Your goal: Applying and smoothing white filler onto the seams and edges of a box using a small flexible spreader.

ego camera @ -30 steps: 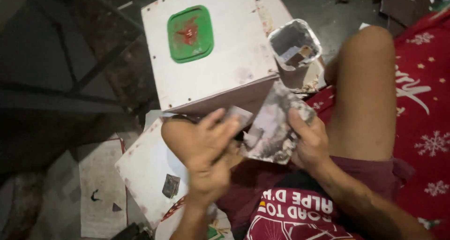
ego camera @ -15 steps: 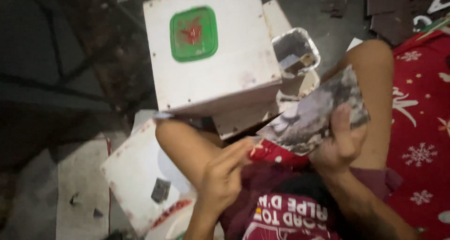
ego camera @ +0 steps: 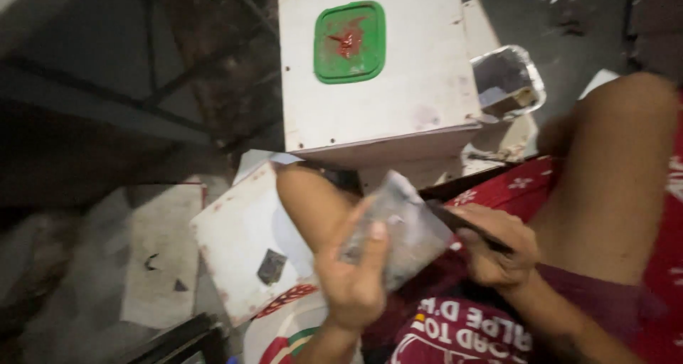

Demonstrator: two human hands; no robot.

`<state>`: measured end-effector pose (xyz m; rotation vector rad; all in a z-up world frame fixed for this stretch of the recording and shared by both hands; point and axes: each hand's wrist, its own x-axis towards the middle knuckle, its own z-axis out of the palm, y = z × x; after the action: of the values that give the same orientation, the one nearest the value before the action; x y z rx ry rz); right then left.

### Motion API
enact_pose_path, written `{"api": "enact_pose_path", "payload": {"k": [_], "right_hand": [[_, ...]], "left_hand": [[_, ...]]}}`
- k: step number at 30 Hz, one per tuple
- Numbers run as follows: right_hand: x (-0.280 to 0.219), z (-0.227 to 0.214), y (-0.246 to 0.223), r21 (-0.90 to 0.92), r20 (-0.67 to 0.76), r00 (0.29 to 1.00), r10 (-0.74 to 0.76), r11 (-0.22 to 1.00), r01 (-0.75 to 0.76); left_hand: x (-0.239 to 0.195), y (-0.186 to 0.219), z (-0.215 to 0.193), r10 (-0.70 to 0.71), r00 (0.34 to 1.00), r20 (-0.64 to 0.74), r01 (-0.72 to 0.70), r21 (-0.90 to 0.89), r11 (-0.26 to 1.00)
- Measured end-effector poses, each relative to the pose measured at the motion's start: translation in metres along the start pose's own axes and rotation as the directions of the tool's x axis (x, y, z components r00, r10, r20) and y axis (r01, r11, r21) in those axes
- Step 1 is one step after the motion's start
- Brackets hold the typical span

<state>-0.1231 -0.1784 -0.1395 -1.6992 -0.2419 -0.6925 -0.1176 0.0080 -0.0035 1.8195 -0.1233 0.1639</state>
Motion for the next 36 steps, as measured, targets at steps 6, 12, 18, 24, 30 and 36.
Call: {"api": "enact_pose_path", "payload": {"k": [6,12,18,24,30,36], "right_hand": [[0.002,0.013,0.036,0.037,-0.019,0.946,0.324,0.945,-0.324],[0.012,0.014,0.044,0.048,-0.023,0.941,0.339,0.940,-0.337],[0.004,0.007,0.046,0.037,-0.023,0.924,0.382,0.924,-0.381],[0.018,0.009,0.042,0.101,-0.038,0.936,0.349,0.934,-0.344],[0.016,0.009,0.051,0.153,0.011,0.933,0.360,0.921,-0.358],[0.013,0.006,0.058,0.103,0.024,0.925,0.378,0.920,-0.379]], "left_hand": [[0.077,-0.032,-0.083,0.268,0.929,0.257,-0.370,0.597,0.711],[0.107,-0.076,-0.072,0.228,0.860,0.456,-0.507,0.815,0.282],[0.093,-0.088,-0.059,0.217,0.836,0.504,-0.542,0.821,0.179],[0.125,-0.073,-0.085,-0.013,0.888,0.459,-0.443,0.865,0.235],[0.160,-0.067,-0.068,-0.265,0.916,0.303,-0.250,0.944,0.214],[0.158,-0.078,-0.023,-0.277,0.906,0.321,-0.262,0.938,0.228]]}}
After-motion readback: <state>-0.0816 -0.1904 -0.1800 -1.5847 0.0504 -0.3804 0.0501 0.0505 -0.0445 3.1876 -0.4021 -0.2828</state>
